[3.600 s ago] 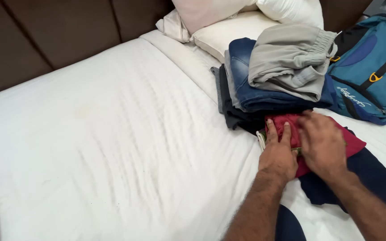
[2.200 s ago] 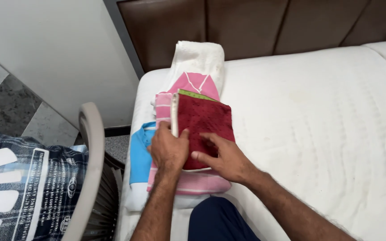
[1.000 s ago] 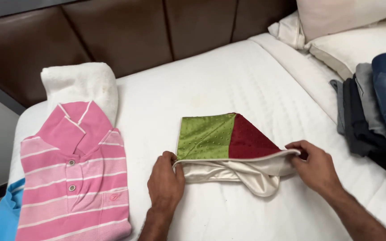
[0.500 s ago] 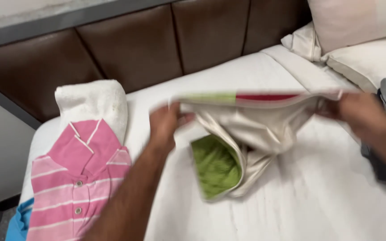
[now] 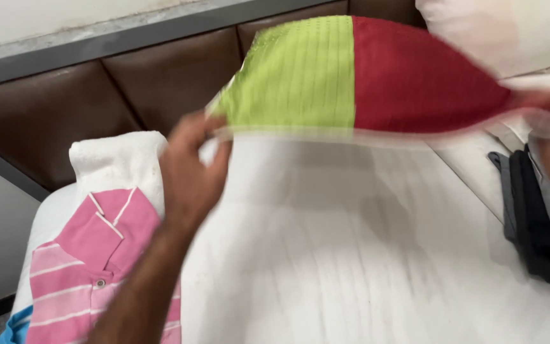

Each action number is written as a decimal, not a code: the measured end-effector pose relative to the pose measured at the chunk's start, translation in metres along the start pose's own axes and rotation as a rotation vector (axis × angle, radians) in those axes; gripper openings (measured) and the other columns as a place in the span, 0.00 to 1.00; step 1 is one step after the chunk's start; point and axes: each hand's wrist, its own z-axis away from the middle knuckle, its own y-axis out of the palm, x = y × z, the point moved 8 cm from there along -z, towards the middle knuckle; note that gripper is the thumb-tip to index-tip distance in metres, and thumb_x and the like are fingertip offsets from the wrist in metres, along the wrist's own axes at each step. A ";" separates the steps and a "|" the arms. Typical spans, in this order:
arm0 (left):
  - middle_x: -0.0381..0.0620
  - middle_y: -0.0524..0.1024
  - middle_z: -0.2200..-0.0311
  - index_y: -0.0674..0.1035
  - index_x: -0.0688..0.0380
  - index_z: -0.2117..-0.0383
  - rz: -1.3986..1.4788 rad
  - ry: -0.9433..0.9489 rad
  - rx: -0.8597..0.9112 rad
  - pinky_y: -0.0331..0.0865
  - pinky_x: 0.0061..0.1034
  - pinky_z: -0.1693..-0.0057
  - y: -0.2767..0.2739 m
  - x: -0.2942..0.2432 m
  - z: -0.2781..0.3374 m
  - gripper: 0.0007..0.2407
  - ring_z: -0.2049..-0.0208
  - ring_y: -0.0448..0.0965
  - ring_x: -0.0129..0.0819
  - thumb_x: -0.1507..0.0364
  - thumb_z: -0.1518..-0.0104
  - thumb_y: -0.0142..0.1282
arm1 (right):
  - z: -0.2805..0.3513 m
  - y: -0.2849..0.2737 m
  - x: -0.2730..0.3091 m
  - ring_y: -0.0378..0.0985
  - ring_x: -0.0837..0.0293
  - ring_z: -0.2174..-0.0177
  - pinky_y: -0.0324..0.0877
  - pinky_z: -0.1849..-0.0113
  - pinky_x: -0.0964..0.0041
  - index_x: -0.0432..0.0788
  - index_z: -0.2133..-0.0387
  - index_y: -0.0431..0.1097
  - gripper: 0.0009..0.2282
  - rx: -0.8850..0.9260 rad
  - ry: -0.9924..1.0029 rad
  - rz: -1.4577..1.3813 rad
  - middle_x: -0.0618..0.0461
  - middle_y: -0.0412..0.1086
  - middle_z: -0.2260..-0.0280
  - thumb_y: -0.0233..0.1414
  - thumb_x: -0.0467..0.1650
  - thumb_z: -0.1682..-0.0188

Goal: The person folds a green and red patterned cloth on a bed, smoothing it out and folding it into a compact rectangle. Then, the person folds a pink and white striped polo shirt, aligning the sleeves and folding it neatly before placing it on a pile.

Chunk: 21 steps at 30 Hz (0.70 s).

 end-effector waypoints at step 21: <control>0.53 0.84 0.71 0.85 0.60 0.67 -0.391 -0.943 0.707 0.77 0.33 0.53 -0.008 0.028 0.288 0.18 0.68 0.86 0.40 0.55 0.43 0.61 | 0.272 0.033 -0.172 0.81 0.59 0.48 0.71 0.42 0.64 0.47 0.47 0.76 0.21 0.419 0.628 0.370 0.55 0.80 0.48 0.48 0.18 0.50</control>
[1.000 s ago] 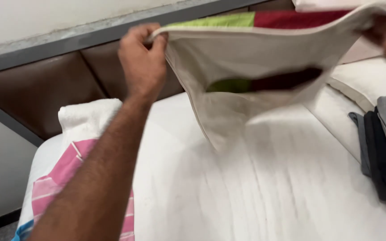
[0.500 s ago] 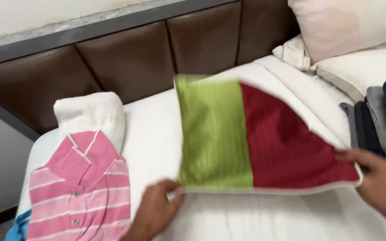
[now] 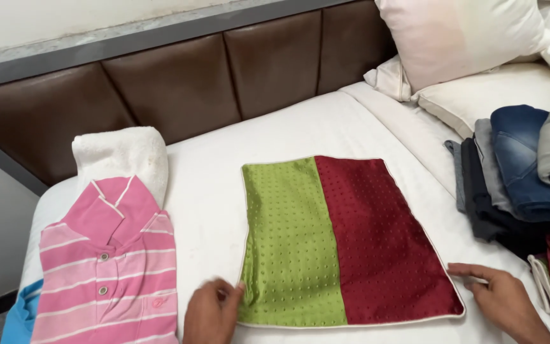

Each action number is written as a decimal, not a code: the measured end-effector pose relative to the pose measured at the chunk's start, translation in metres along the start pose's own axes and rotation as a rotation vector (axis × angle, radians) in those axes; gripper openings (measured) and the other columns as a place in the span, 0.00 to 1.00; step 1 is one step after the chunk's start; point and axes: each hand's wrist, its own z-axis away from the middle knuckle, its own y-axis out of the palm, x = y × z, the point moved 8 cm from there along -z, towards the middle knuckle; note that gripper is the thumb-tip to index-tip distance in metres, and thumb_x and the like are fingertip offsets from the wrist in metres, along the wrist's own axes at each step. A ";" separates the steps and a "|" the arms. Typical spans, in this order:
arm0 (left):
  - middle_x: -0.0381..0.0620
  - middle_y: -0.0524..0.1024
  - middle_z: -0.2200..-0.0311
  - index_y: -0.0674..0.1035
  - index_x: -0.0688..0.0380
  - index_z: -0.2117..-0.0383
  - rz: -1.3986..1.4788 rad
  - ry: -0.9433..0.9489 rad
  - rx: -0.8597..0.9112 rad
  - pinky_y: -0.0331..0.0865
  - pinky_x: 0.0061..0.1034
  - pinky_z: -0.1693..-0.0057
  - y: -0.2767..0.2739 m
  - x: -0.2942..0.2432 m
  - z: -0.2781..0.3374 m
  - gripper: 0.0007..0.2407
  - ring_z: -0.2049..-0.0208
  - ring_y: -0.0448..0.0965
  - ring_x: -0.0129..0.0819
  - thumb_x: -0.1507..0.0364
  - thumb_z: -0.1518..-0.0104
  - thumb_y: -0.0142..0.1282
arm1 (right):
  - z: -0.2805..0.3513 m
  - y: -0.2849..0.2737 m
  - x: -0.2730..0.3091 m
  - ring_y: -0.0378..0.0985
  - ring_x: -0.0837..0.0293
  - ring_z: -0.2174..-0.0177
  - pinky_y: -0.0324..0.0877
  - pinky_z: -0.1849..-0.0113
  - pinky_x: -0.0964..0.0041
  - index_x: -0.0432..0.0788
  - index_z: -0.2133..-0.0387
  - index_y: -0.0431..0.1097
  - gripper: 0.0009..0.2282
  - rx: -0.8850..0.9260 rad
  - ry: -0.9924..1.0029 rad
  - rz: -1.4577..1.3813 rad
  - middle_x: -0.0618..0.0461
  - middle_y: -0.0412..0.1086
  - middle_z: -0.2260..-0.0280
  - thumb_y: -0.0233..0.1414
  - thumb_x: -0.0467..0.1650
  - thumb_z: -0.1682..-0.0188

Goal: The person folds a green and red patterned cloth on a bed, smoothing it out and folding it into a compact rectangle. Then, the person folds a pink and white striped polo shirt, aligning the sleeves and folding it neatly before placing it on a pile.

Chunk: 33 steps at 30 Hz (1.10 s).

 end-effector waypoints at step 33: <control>0.55 0.42 0.28 0.51 0.51 0.31 -0.434 0.609 -0.013 0.30 0.55 0.30 0.075 -0.181 -0.118 0.27 0.28 0.38 0.49 0.54 0.34 0.31 | -0.015 0.016 0.021 0.80 0.55 0.71 0.76 0.66 0.58 0.33 0.55 0.76 0.13 -0.136 0.163 -0.675 0.42 0.79 0.66 0.60 0.26 0.53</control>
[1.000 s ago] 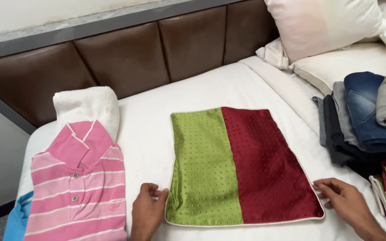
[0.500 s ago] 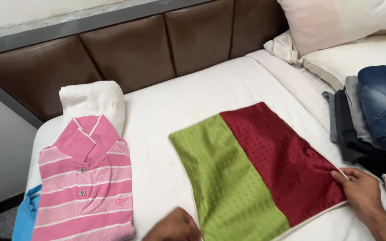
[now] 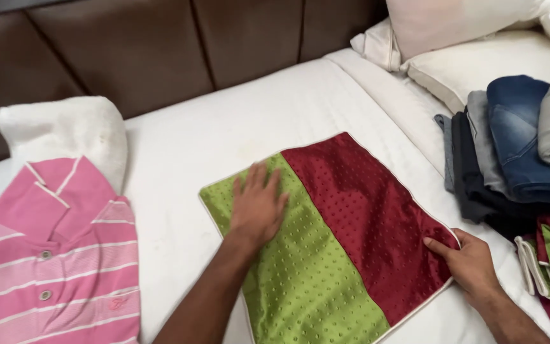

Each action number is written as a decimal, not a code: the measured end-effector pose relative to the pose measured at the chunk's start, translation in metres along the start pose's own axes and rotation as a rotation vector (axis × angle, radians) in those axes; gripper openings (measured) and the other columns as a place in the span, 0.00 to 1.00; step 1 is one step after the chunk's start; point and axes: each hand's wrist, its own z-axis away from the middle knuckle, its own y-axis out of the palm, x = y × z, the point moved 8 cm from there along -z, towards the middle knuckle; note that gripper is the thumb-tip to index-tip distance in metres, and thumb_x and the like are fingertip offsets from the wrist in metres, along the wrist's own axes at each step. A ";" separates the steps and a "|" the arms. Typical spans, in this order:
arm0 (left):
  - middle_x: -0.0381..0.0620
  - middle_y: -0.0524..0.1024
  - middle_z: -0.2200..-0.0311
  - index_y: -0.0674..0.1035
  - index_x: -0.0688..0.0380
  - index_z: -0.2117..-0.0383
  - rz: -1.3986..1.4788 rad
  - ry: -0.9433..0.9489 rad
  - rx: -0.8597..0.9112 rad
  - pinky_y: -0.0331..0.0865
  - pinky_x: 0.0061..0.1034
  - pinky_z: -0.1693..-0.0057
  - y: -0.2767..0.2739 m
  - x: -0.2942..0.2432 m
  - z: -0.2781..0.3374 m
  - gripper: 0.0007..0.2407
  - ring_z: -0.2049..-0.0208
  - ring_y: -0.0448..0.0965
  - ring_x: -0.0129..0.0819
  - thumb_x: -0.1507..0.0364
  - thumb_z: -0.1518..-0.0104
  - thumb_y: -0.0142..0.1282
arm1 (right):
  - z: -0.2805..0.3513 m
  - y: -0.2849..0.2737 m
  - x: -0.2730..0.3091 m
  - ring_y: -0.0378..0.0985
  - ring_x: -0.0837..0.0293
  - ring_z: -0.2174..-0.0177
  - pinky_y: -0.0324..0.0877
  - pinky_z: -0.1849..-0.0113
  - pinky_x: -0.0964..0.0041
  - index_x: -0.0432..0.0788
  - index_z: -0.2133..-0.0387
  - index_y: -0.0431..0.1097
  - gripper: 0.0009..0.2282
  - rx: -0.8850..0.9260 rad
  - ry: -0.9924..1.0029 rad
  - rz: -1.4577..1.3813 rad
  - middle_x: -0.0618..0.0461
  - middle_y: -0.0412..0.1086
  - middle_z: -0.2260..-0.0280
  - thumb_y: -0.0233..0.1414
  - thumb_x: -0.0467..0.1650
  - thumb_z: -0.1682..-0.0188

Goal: The person folds a green and red patterned cloth on a bed, smoothing it out and folding it into a compact rectangle. Then, the person folds a pink and white striped polo shirt, aligning the sleeves and folding it neatly before placing it on a pile.

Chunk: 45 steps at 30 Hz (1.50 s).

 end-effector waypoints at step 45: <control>0.47 0.84 0.71 0.80 0.62 0.60 1.281 -0.758 -0.089 0.73 0.24 0.62 0.033 0.157 0.145 0.08 0.71 0.80 0.27 0.71 0.38 0.53 | -0.064 0.117 0.046 0.78 0.51 0.62 0.71 0.57 0.57 0.29 0.51 0.73 0.22 0.151 0.010 0.397 0.39 0.78 0.63 0.59 0.38 0.49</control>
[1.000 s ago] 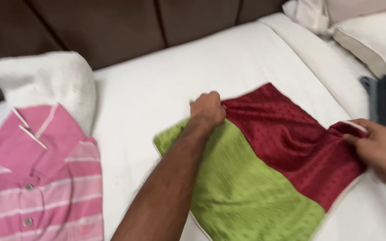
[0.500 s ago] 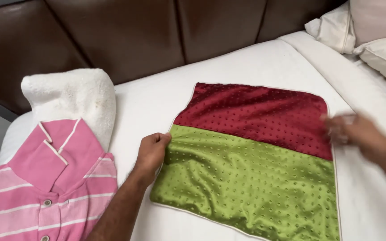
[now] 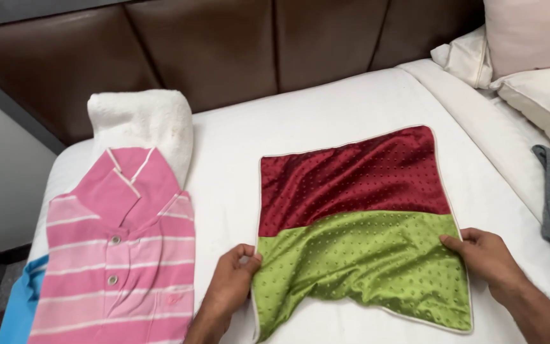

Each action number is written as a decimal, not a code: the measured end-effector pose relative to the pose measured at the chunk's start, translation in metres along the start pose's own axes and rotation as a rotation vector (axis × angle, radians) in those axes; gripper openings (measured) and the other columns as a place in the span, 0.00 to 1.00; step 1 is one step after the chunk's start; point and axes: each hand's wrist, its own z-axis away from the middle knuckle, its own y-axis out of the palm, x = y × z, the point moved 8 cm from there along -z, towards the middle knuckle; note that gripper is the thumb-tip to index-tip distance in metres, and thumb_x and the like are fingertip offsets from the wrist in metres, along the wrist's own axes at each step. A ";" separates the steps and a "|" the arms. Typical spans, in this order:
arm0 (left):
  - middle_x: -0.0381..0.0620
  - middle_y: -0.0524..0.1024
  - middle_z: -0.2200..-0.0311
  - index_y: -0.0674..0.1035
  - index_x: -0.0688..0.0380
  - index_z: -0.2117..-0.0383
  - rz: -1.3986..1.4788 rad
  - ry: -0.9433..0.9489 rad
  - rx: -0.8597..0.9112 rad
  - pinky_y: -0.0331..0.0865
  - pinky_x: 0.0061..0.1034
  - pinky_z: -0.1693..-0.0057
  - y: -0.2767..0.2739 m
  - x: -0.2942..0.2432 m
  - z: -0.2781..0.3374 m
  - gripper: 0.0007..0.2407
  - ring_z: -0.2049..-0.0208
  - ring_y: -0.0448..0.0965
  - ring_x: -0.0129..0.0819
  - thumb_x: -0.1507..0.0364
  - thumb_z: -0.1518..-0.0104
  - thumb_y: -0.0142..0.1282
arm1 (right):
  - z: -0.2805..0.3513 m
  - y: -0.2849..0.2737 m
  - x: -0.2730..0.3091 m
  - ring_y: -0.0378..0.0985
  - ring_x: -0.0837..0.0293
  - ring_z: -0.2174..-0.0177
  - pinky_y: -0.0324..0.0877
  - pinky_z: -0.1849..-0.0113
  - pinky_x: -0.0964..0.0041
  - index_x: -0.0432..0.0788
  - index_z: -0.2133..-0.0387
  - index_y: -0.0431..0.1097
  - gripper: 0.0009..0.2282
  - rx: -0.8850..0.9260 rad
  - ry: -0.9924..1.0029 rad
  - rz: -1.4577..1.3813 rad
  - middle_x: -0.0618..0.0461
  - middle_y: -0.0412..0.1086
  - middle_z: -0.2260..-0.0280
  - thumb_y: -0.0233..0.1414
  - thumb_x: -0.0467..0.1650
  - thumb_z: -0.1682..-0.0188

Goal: The person folds a green and red patterned cloth on a bed, smoothing it out and folding it into a compact rectangle. Then, the person folds a pink and white striped polo shirt, aligning the sleeves and folding it neatly before placing it on a pile.

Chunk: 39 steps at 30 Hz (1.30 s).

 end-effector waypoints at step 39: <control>0.43 0.83 0.74 0.83 0.61 0.64 -0.051 0.108 -0.051 0.74 0.21 0.63 0.016 -0.021 0.020 0.07 0.73 0.79 0.24 0.71 0.42 0.60 | 0.036 -0.036 -0.014 0.75 0.54 0.64 0.70 0.60 0.57 0.34 0.54 0.72 0.17 0.034 0.076 -0.253 0.45 0.74 0.65 0.53 0.39 0.41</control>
